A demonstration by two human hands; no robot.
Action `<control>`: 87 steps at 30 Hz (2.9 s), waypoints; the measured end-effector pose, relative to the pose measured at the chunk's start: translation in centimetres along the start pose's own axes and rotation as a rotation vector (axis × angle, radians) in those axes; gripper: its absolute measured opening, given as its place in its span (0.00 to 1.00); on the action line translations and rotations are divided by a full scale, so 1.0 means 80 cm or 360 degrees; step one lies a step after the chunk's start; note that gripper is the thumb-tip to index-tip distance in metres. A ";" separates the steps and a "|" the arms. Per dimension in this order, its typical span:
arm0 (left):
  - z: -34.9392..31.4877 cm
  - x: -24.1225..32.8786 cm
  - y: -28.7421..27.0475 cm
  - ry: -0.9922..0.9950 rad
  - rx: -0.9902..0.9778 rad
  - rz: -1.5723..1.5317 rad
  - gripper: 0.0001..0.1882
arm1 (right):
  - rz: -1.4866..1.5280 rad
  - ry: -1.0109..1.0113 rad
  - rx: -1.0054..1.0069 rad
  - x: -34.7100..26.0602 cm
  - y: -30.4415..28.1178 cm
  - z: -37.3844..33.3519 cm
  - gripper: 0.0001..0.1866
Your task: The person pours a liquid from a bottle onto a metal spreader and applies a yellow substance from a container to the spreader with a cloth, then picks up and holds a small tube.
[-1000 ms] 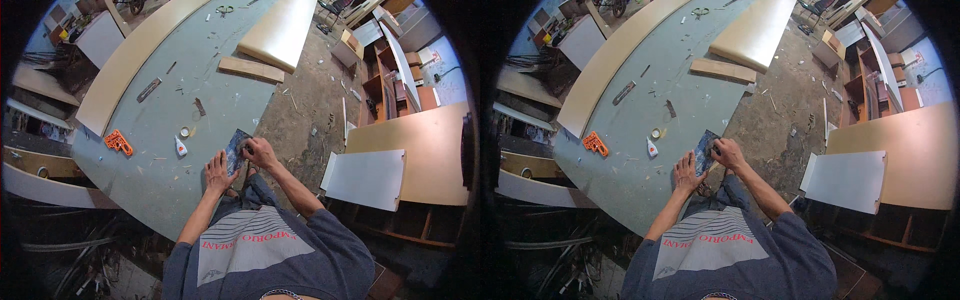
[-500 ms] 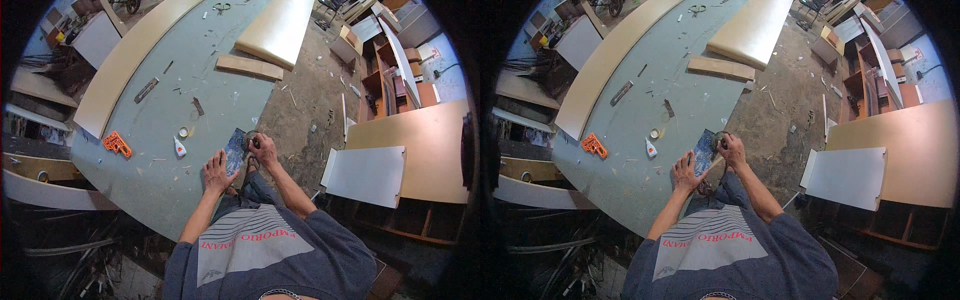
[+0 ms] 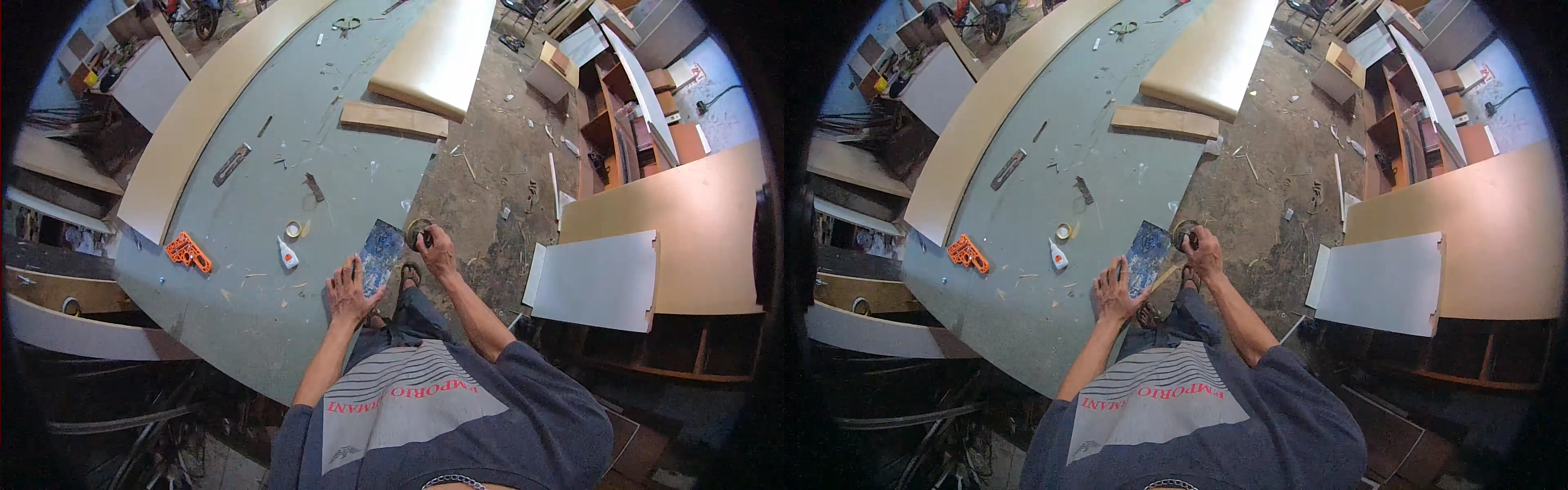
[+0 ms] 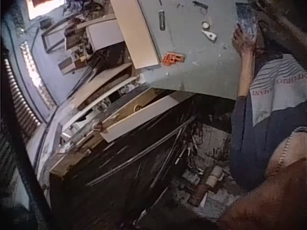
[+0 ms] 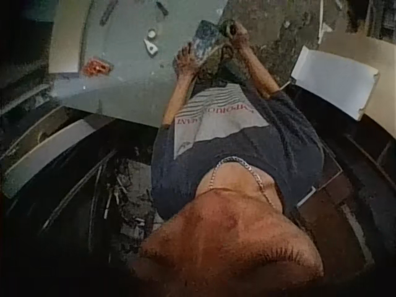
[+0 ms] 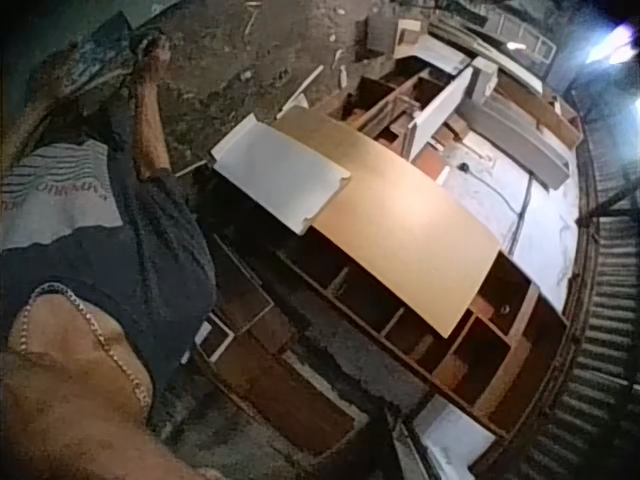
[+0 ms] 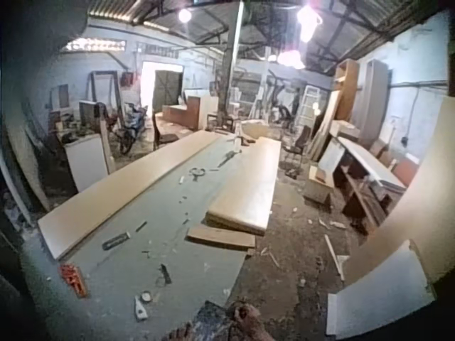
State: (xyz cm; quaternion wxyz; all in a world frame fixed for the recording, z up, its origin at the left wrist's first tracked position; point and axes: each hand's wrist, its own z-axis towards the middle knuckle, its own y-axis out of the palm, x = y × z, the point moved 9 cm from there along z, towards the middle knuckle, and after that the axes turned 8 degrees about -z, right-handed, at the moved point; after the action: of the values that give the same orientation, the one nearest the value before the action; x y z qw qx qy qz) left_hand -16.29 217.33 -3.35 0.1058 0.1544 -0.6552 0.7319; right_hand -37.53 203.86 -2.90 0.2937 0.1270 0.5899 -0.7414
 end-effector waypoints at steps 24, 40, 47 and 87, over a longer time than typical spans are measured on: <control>0.009 -0.011 -0.012 0.0018 -0.0128 -0.0089 0.54 | -0.0218 -0.0496 -0.0031 -0.075 -0.010 -0.002 0.16; 0.009 -0.011 -0.014 0.0040 -0.0115 -0.0102 0.54 | -0.0055 -0.0506 -0.0123 -0.118 -0.007 -0.005 0.12; 0.008 -0.013 -0.012 0.0030 -0.0094 -0.0127 0.54 | -0.0110 -0.0413 -0.0136 -0.093 0.011 0.012 0.13; 0.008 -0.013 -0.015 0.0031 -0.0130 -0.0141 0.54 | -0.0200 -0.0785 -0.0232 -0.160 0.060 0.039 0.12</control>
State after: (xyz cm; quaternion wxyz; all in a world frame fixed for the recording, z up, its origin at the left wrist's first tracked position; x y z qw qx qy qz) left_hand -14.82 216.85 -2.58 0.1506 0.1717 -0.6760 0.7006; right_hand -24.07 203.91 0.97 0.3903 -0.1160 0.5591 -0.7222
